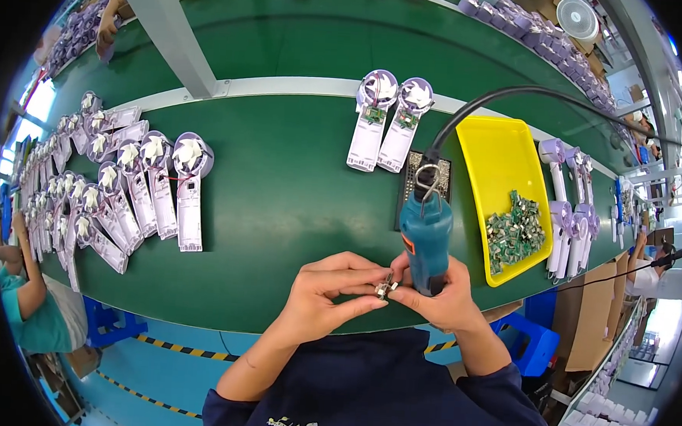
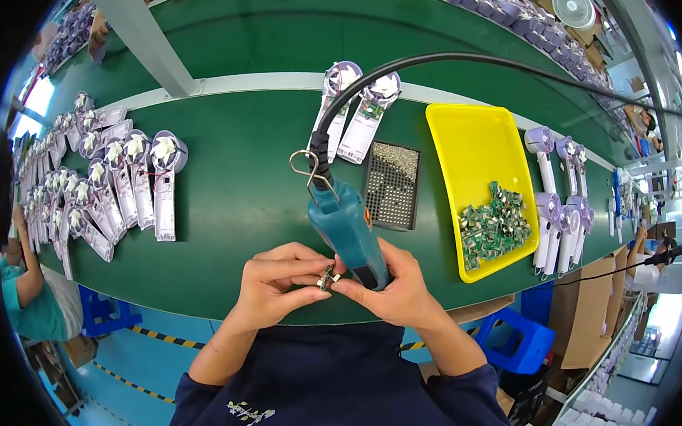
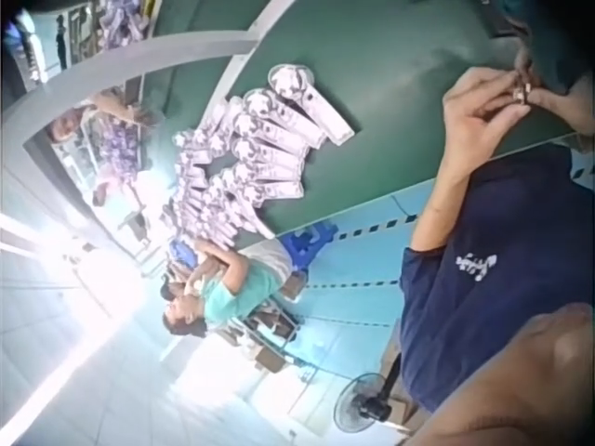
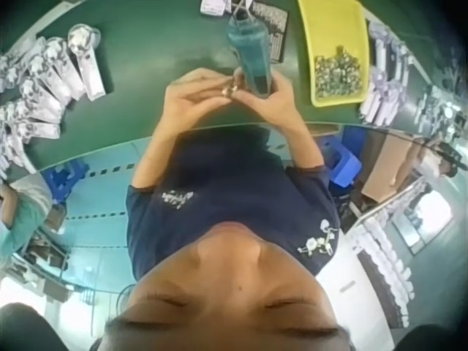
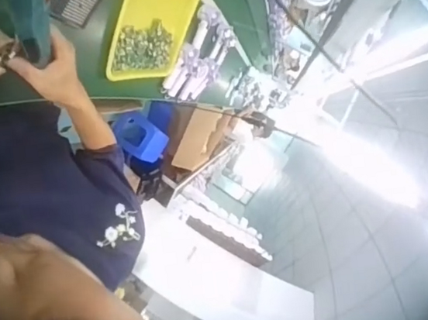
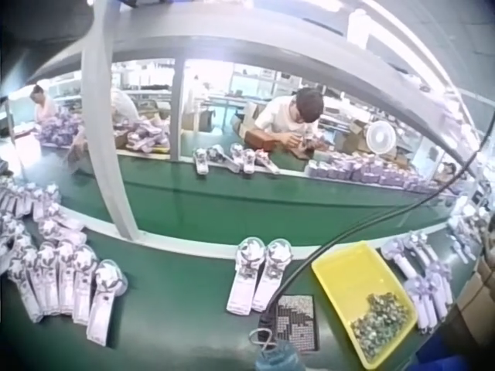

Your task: The person assembles portable fans by placing circuit boards into the fan housings and screwing them in with an electric screwdriver.

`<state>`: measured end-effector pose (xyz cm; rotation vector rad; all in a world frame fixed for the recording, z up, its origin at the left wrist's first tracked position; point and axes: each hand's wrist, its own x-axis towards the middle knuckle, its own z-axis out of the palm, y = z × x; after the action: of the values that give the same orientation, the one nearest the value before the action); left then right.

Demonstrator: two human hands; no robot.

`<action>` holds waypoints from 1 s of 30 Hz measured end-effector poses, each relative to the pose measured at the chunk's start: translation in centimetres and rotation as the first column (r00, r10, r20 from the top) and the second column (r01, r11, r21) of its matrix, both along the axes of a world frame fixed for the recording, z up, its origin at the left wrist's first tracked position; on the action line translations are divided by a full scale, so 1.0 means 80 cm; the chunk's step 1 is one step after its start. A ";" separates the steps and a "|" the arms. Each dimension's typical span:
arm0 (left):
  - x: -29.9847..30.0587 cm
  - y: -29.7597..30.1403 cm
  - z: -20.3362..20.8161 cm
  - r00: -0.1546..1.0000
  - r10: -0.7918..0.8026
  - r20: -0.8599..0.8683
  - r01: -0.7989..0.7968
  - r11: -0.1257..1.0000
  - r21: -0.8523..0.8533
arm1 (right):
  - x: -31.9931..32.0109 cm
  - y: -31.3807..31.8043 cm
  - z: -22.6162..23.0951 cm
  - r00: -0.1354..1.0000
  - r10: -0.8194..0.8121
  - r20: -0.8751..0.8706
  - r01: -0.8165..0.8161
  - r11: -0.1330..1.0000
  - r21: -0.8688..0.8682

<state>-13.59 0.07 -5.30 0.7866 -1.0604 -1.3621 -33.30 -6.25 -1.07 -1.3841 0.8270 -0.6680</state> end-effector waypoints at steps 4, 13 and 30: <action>-0.002 -0.001 -0.002 1.000 -0.002 0.013 0.002 1.000 0.009 | -0.008 -0.005 -0.014 0.997 0.065 -0.032 -0.068 0.994 -0.089; -0.001 -0.006 -0.003 0.999 0.034 -0.010 -0.033 0.997 0.069 | -0.007 -0.004 -0.016 0.976 -0.158 0.153 0.152 0.987 0.050; 0.025 0.007 0.005 0.849 0.155 0.504 -0.123 0.988 -0.096 | 0.026 0.032 -0.054 0.965 -0.253 0.067 0.198 0.874 0.443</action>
<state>-11.56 0.64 -4.92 1.1980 -1.4167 -1.0089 -31.20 -3.66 -5.39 -0.8412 0.9794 -0.6899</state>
